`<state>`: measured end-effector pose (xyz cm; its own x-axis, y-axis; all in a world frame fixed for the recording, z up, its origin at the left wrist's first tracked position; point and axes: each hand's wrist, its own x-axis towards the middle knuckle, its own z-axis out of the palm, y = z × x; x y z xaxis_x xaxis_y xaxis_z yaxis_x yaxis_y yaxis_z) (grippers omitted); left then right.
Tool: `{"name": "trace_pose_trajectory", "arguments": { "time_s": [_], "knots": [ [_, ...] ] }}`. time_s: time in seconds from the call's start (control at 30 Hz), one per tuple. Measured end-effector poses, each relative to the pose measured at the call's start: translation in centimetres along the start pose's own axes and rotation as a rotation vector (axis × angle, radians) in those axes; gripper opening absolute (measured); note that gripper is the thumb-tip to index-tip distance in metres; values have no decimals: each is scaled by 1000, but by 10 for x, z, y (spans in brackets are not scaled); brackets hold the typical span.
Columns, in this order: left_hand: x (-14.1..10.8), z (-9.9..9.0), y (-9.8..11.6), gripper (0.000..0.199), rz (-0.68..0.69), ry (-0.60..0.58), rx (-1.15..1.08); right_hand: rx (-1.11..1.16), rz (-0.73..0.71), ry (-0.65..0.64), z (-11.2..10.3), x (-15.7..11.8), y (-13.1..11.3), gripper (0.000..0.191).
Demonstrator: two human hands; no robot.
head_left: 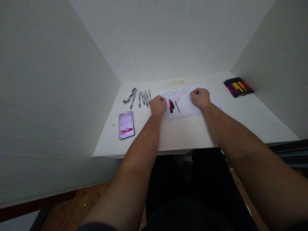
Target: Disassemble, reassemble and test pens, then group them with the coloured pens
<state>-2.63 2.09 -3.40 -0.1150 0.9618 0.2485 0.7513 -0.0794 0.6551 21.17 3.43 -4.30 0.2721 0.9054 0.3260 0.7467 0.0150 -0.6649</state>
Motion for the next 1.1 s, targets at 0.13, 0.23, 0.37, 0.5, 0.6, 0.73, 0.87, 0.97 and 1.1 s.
{"name": "trace_pose_trajectory", "arguments": {
  "time_s": [0.13,0.23,0.37,0.5,0.6,0.73,0.87,0.97,1.1],
  "knots": [
    [0,2,1,17,-18,18,34,1,-4,3,-1,-1,-1,16],
    [0,4,2,17,-19,17,53,-12,-7,-7,-3,-2,-3,16],
    [-2,4,2,18,-8,24,60,-39,-18,-13,-3,-1,-1,16],
    [-1,6,-1,19,6,37,53,-28,-13,-18,-1,1,1,17],
    [1,7,-1,20,4,39,76,-20,-11,-18,-1,0,1,18],
    [2,8,1,22,-36,33,130,-22,-32,-21,-1,0,0,16],
    [2,7,3,20,-69,36,137,-10,-34,-30,-1,0,0,17],
    [2,7,2,20,-58,56,138,-9,-51,-27,0,0,0,17],
    [2,8,2,20,-51,66,158,-16,-46,-33,2,1,-1,17]
  ]
}}
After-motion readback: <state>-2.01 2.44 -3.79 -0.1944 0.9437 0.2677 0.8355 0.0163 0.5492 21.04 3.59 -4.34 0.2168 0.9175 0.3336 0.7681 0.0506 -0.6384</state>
